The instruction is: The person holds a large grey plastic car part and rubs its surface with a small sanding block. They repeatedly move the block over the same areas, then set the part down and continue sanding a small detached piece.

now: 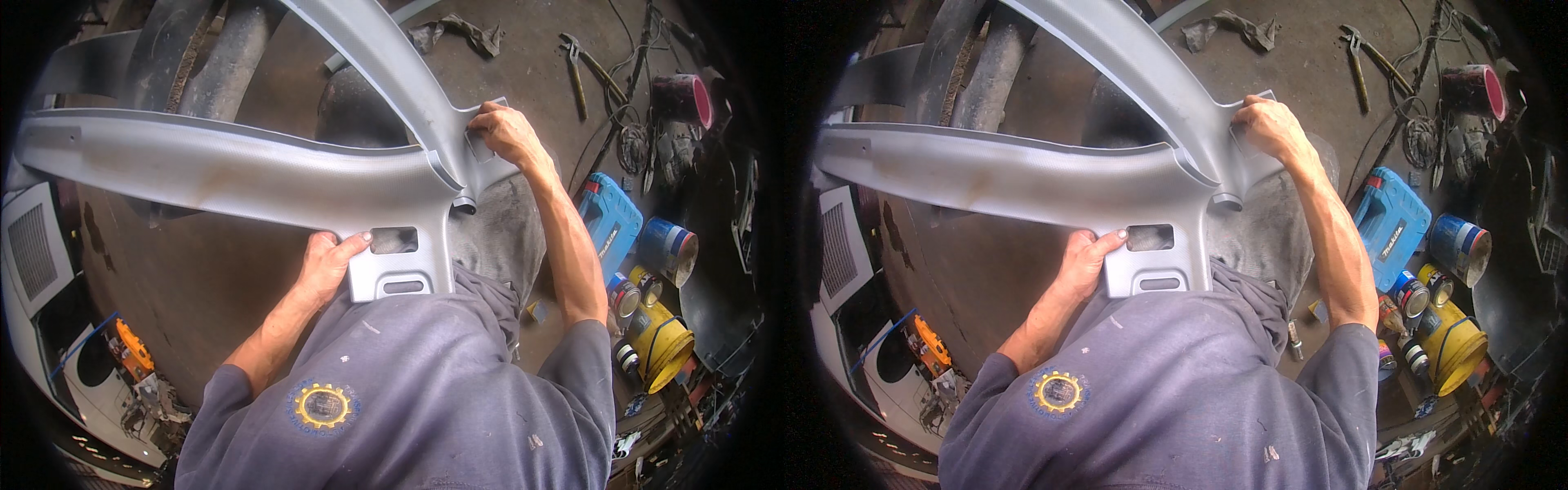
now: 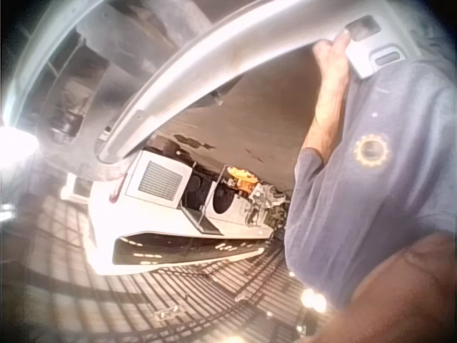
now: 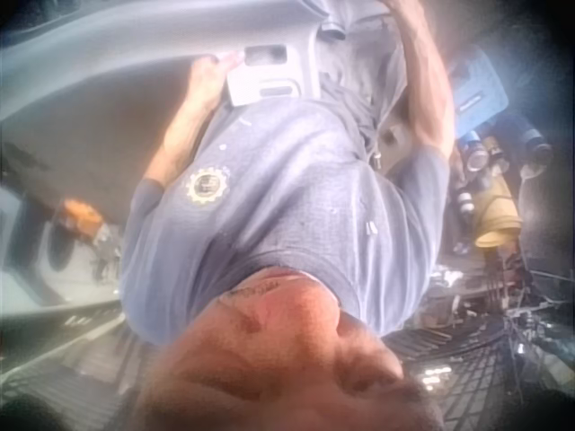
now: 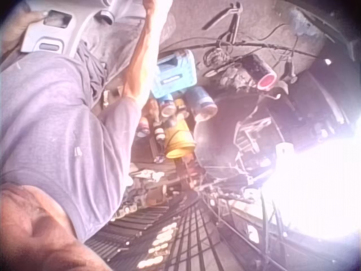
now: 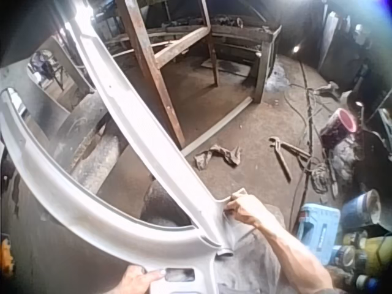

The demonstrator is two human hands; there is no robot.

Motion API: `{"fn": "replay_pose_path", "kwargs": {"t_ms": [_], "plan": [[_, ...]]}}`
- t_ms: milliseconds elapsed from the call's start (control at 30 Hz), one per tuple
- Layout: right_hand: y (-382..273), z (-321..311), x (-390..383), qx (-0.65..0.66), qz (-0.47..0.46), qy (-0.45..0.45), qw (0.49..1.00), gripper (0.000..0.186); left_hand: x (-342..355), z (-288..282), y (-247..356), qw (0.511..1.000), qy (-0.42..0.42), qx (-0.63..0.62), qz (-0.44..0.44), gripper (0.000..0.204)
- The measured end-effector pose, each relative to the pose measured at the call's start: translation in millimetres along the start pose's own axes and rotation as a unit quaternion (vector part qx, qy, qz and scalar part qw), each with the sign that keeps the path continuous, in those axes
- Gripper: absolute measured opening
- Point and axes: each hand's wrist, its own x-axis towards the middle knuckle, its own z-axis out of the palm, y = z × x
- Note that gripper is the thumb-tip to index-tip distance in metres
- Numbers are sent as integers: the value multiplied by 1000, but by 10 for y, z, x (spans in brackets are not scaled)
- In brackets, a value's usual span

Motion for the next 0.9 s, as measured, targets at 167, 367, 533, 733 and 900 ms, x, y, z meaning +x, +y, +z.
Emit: {"fn": "replay_pose_path", "kwargs": {"t_ms": [167, 367, 533, 733, 900], "plan": [[11, -36, -17, 39, -4, 27, 999, 43, 1, 8, 32, 1000, -1, 5, -2, 24], [-111, -195, -171, 67, 104, 63, 990, 31, 4, 1, 61, 999, 8, 31, -17, 28], [-438, -482, -810, 165, 85, 251, 950, 28, -40, 21, 60, 997, 37, 66, 21, 39], [-1415, -702, -1569, 538, -157, -93, 823, 32, 191, -80, -218, 993, 59, 97, 2, 44], [-1833, -475, -1766, 648, -187, -202, 710, 37, 288, -135, -236, 969, 25, 194, 148, 60]]}}
